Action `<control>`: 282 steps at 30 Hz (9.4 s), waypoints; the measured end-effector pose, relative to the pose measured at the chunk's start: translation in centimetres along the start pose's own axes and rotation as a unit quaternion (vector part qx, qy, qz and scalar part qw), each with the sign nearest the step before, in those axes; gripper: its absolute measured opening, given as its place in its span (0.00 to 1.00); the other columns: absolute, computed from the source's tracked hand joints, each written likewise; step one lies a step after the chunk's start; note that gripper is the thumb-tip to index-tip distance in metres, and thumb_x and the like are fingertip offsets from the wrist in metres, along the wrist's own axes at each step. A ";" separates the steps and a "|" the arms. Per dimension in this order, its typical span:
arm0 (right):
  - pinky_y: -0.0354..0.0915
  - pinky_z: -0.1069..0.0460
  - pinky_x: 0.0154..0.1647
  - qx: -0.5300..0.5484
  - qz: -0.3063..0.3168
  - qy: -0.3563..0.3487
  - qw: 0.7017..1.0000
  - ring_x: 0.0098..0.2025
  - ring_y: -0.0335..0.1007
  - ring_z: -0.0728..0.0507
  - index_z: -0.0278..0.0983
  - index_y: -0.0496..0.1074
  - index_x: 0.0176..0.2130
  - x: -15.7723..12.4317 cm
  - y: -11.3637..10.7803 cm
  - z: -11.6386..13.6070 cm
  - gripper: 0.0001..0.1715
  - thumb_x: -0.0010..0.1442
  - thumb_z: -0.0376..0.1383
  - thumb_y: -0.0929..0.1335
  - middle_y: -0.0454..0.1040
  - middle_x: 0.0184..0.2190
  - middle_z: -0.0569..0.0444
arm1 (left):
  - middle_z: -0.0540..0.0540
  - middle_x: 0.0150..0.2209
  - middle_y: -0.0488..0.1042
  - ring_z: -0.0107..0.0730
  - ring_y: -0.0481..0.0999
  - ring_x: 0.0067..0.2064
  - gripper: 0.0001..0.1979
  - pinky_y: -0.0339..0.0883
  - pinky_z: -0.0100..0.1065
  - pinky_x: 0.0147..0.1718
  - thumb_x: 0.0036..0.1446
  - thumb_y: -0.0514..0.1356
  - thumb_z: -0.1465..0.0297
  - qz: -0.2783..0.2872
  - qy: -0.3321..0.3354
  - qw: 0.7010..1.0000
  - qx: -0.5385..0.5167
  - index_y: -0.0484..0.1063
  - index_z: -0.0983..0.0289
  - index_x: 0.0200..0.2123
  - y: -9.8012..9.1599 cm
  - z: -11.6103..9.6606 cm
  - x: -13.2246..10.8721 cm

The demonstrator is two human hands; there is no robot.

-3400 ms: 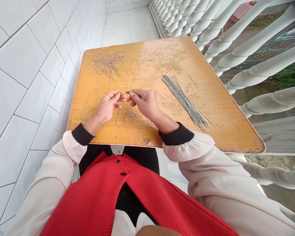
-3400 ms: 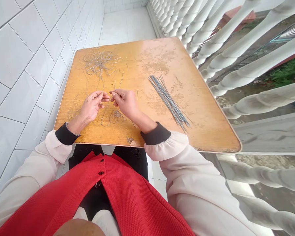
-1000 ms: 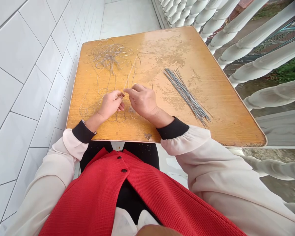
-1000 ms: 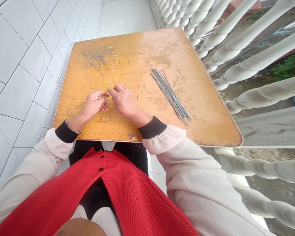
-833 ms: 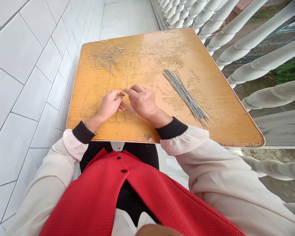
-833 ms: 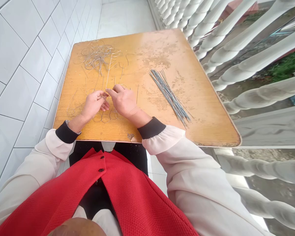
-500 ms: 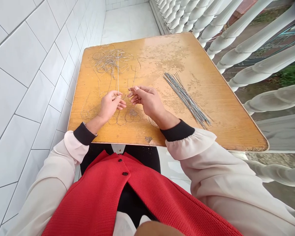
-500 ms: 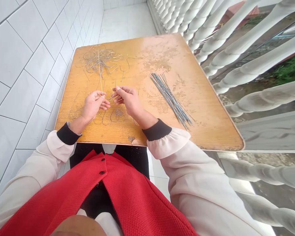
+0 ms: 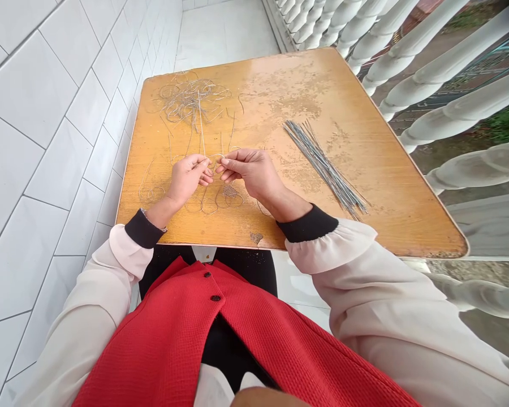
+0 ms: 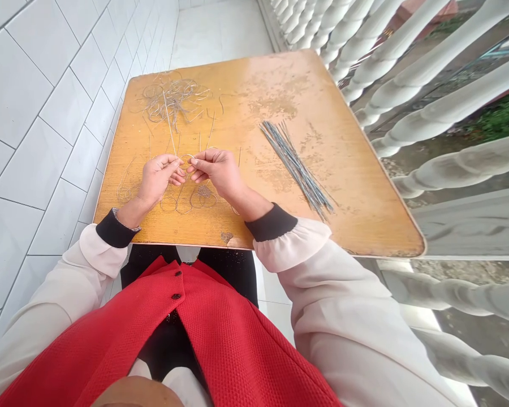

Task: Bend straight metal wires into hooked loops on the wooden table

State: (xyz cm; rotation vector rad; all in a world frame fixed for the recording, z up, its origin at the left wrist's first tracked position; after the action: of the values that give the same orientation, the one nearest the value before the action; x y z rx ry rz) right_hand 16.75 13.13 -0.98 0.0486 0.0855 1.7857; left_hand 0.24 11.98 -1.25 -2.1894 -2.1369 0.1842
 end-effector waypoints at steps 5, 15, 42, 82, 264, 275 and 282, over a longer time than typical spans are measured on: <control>0.72 0.54 0.24 -0.025 -0.002 0.004 1.000 0.23 0.73 0.50 0.37 0.77 0.28 0.2 -0.2 -0.1 0.16 0.58 0.42 0.80 0.82 0.29 0.51 | 0.47 0.26 0.76 0.19 0.78 0.25 0.09 0.70 0.20 0.26 0.70 0.60 0.71 0.000 0.009 1.000 0.012 0.73 0.64 0.34 0.0 -0.3 -0.1; 0.72 0.54 0.27 -0.020 0.009 -0.004 1.000 0.26 0.74 0.50 0.38 0.80 0.35 0.0 -0.4 -0.1 0.15 0.62 0.47 0.77 0.82 0.31 0.52 | 0.45 0.22 0.74 0.18 0.76 0.23 0.11 0.68 0.19 0.25 0.70 0.58 0.77 0.010 -0.003 0.999 0.033 0.72 0.64 0.33 -0.2 -0.5 0.2; 0.59 0.49 0.35 -0.560 -0.026 -0.341 0.755 0.33 0.67 0.44 0.38 0.82 0.43 0.3 -0.6 -1.6 0.24 0.72 0.35 0.58 0.75 0.32 0.48 | 0.46 0.23 0.75 0.19 0.78 0.23 0.14 0.70 0.20 0.26 0.69 0.51 0.84 0.088 -0.042 0.995 0.028 0.72 0.66 0.34 0.4 -1.1 -0.5; 0.56 0.49 0.33 -0.586 -0.022 -0.296 0.754 0.33 0.68 0.43 0.38 0.82 0.49 0.3 -0.7 -1.0 0.24 0.72 0.36 0.58 0.77 0.33 0.47 | 0.47 0.24 0.76 0.20 0.78 0.25 0.09 0.72 0.23 0.29 0.68 0.58 0.82 0.078 -0.066 0.995 -0.017 0.74 0.67 0.35 0.2 -1.3 -0.7; 0.61 0.54 0.25 0.041 0.006 -0.016 0.999 0.23 0.59 0.53 0.39 0.73 0.31 0.2 0.4 -0.8 0.11 0.64 0.39 0.73 0.75 0.29 0.57 | 0.48 0.29 0.80 0.20 0.80 0.29 0.07 0.74 0.24 0.36 0.68 0.63 0.71 0.000 -0.013 0.993 -0.115 0.75 0.64 0.34 -0.1 -0.7 0.0; 0.71 0.55 0.33 0.136 0.023 0.001 0.990 0.28 0.70 0.52 0.40 0.80 0.36 0.1 0.7 -1.4 0.04 0.63 0.37 0.76 0.80 0.32 0.56 | 0.48 0.29 0.81 0.20 0.80 0.28 0.07 0.74 0.23 0.34 0.66 0.66 0.71 0.009 0.003 0.990 -0.142 0.76 0.65 0.34 -0.3 -0.2 0.4; 0.71 0.55 0.31 0.114 0.016 0.008 0.993 0.27 0.69 0.51 0.39 0.80 0.35 0.0 0.7 -0.9 0.05 0.63 0.36 0.76 0.79 0.30 0.56 | 0.48 0.28 0.80 0.20 0.80 0.28 0.07 0.73 0.23 0.34 0.67 0.65 0.71 0.017 0.003 0.991 -0.134 0.75 0.65 0.33 -0.4 -0.4 0.3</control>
State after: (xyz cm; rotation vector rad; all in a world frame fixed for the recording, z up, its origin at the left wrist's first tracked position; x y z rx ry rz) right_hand 16.05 12.93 -1.81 0.2000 0.3012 1.8014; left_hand -0.12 12.28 -0.84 -2.3625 -2.2354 -0.1152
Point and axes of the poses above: each hand's wrist, its own x-axis towards the middle knuckle, its own y-axis out of the palm, z = x × y, the point moved 2 cm from there along x, towards the middle knuckle
